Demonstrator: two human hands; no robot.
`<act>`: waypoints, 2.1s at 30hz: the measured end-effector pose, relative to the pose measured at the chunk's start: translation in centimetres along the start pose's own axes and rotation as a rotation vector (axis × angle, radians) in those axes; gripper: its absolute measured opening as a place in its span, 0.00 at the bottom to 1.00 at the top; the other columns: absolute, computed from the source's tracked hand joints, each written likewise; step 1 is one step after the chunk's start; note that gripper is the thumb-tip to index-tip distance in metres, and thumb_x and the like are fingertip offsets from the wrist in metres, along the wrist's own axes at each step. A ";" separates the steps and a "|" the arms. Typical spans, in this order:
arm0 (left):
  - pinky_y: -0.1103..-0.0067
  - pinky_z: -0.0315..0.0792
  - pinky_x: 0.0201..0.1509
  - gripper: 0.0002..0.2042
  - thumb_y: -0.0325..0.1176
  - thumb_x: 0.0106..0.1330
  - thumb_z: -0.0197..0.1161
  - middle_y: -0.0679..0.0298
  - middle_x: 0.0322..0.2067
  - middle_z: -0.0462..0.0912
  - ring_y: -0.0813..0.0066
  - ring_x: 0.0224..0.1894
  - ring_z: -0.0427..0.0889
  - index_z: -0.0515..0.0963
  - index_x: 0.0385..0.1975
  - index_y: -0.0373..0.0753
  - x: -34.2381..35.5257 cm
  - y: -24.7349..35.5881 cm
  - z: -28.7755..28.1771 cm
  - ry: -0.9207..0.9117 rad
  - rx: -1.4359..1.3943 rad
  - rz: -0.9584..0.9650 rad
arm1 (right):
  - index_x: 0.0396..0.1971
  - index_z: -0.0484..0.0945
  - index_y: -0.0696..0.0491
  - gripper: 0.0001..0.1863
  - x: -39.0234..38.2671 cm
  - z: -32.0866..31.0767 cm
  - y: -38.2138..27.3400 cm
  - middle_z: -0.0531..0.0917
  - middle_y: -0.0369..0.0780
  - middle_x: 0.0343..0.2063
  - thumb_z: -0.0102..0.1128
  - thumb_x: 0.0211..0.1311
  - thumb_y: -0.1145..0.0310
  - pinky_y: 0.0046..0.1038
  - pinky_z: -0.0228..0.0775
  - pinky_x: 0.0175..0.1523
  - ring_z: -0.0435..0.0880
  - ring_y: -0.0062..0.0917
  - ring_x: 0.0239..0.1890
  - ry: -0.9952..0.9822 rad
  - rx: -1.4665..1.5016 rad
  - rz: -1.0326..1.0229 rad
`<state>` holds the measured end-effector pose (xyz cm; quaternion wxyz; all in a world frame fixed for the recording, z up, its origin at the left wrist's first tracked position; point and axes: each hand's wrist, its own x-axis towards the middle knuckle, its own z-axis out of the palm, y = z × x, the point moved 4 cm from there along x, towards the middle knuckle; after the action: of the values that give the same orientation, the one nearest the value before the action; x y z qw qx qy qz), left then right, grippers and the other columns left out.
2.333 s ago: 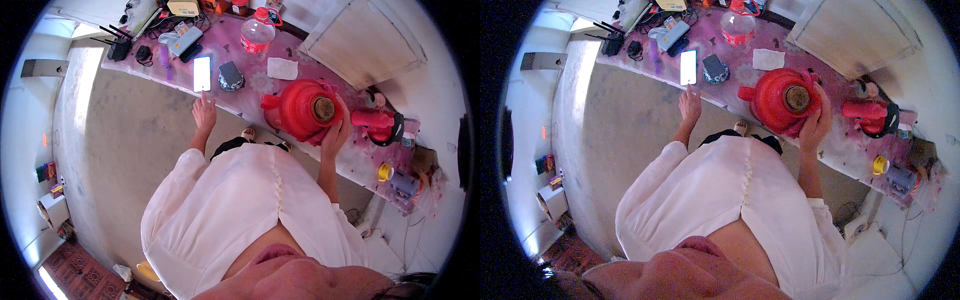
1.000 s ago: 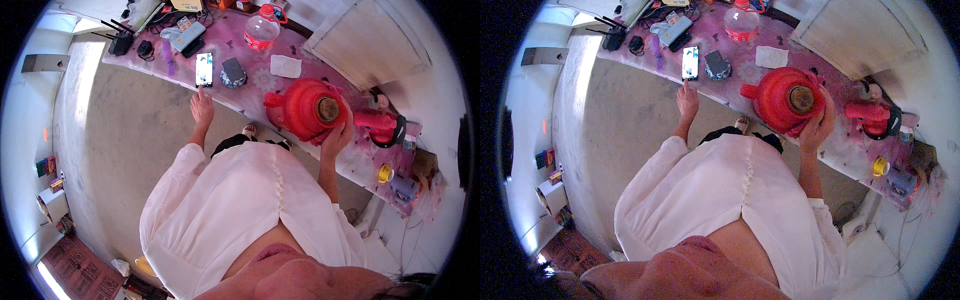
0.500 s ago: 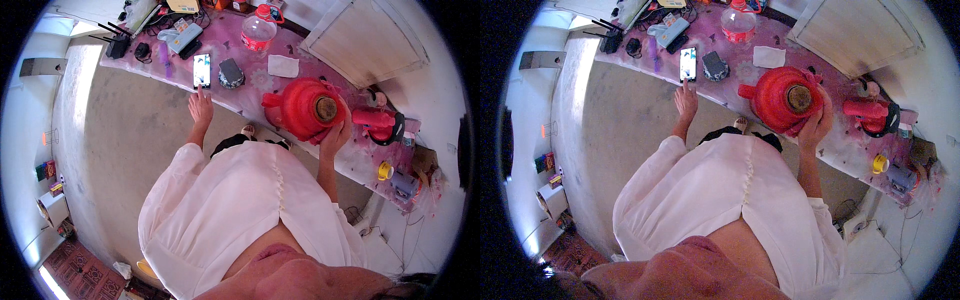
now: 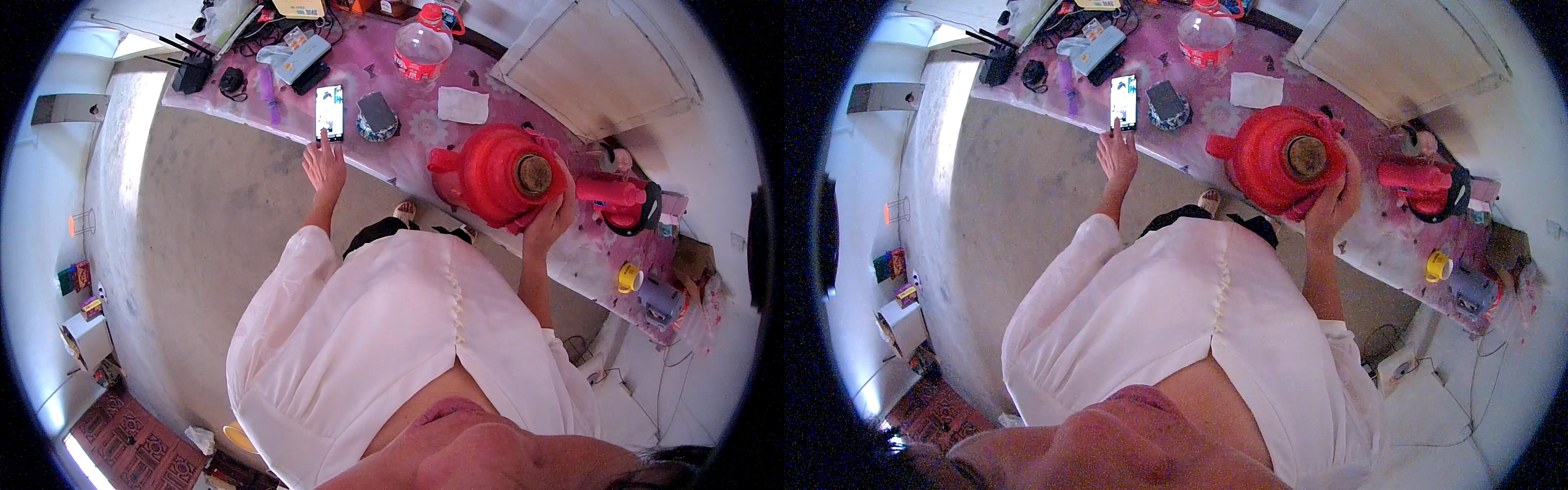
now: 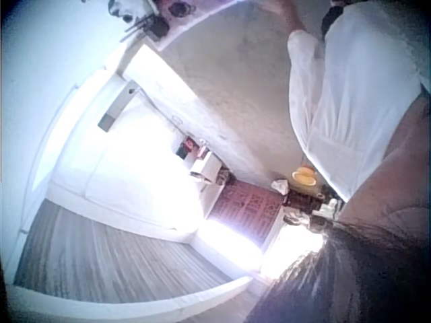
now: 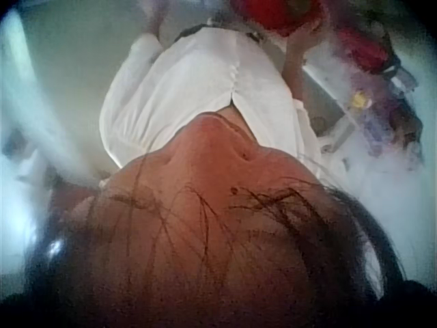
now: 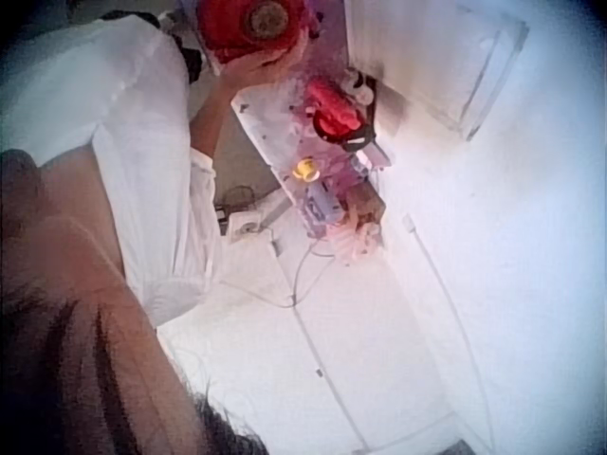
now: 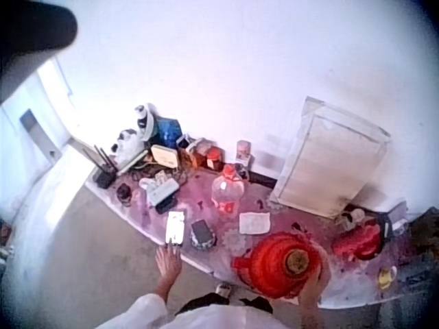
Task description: The person wipes the exterior and rim of a red thermos using a pink cloth, then handles a yellow mug and a mobile phone on a workbench.
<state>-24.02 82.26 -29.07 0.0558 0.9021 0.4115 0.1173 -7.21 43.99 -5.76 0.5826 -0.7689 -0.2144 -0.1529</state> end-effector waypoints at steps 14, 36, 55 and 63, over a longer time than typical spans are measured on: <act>0.59 0.66 0.56 0.25 0.47 0.71 0.58 0.56 0.50 0.72 0.55 0.54 0.71 0.69 0.67 0.52 0.6 -0.2 -0.2 0.000 -0.027 -0.028 | 0.54 0.79 0.61 0.25 0.0 -0.2 0.6 0.83 0.47 0.54 0.44 0.79 0.54 0.37 0.67 0.65 0.80 0.37 0.57 0.020 0.000 -0.011; 0.59 0.66 0.54 0.28 0.46 0.71 0.59 0.56 0.47 0.73 0.56 0.52 0.72 0.65 0.70 0.53 -0.2 -0.3 -0.1 0.014 0.009 -0.038 | 0.56 0.78 0.60 0.25 0.8 -0.1 -0.4 0.82 0.47 0.56 0.42 0.80 0.54 0.39 0.64 0.68 0.79 0.39 0.60 -0.058 -0.094 -0.065; 0.58 0.66 0.55 0.28 0.40 0.69 0.61 0.56 0.51 0.73 0.55 0.54 0.72 0.65 0.70 0.50 -2.8 -2.4 1.3 0.000 -0.070 -0.035 | 0.56 0.78 0.59 0.23 1.3 -0.2 0.6 0.81 0.46 0.58 0.43 0.79 0.56 0.37 0.64 0.69 0.77 0.37 0.62 -0.077 0.044 0.085; 0.57 0.66 0.55 0.29 0.42 0.70 0.60 0.55 0.50 0.73 0.53 0.54 0.72 0.64 0.71 0.50 -2.0 -1.4 1.4 0.024 -0.090 -0.020 | 0.56 0.78 0.59 0.25 0.7 0.0 -0.1 0.80 0.47 0.58 0.41 0.80 0.54 0.40 0.62 0.70 0.77 0.39 0.62 -0.067 -0.055 -0.014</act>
<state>-25.95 81.72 -31.05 0.0924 0.8931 0.4153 0.1461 -6.65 44.10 -5.39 0.5525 -0.7878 -0.2351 -0.1370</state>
